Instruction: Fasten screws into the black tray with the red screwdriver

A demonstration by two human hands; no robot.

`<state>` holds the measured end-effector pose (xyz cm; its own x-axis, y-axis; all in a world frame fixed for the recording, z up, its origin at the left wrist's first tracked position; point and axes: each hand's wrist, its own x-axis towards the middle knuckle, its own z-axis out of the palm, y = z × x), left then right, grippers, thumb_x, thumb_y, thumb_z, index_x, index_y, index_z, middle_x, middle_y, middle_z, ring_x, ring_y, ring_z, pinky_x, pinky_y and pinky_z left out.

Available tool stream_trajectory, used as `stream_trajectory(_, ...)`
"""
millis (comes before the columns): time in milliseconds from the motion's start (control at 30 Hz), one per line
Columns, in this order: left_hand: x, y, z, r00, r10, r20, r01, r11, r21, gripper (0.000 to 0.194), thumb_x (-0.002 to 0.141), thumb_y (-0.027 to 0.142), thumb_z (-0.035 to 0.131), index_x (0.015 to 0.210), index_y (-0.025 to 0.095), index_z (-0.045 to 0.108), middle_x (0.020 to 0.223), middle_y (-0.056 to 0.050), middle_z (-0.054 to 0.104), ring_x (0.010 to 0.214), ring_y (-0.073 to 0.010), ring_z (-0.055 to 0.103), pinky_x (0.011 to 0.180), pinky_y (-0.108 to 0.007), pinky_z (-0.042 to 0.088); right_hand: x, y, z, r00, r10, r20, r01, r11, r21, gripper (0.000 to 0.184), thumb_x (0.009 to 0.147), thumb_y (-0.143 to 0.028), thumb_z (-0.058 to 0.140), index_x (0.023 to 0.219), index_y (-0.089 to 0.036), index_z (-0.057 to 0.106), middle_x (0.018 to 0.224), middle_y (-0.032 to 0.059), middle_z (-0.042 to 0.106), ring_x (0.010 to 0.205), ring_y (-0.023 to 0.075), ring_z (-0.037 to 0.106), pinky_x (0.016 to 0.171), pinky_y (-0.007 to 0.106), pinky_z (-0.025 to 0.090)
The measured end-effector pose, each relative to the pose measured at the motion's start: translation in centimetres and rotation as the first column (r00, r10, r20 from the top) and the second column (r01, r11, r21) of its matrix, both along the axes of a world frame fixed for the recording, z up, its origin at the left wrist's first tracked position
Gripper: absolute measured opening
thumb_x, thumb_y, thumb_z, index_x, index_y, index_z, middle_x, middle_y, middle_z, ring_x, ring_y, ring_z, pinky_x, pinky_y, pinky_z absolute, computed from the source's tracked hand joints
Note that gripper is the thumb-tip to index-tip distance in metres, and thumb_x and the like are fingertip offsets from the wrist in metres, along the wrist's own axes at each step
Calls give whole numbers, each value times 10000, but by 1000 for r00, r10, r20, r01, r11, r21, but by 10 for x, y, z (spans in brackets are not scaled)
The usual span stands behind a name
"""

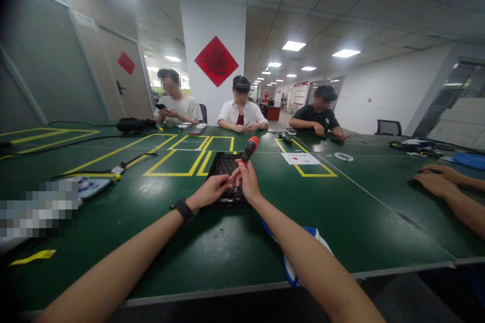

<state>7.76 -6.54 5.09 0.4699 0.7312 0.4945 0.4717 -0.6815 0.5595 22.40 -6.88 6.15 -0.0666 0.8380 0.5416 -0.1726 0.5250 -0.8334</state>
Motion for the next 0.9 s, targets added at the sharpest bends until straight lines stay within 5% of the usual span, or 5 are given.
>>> stream_trajectory(900, 1, -6, 4, 998, -2, 61, 1, 1000, 18, 171, 771, 278, 509, 781, 135, 603, 689, -6, 586, 619, -108, 497, 610, -213, 389, -2, -8, 3, 999, 15, 50, -17, 999, 33, 333, 833, -408, 376, 1084, -200, 444, 572, -46, 550, 381, 60, 413, 399, 175, 352)
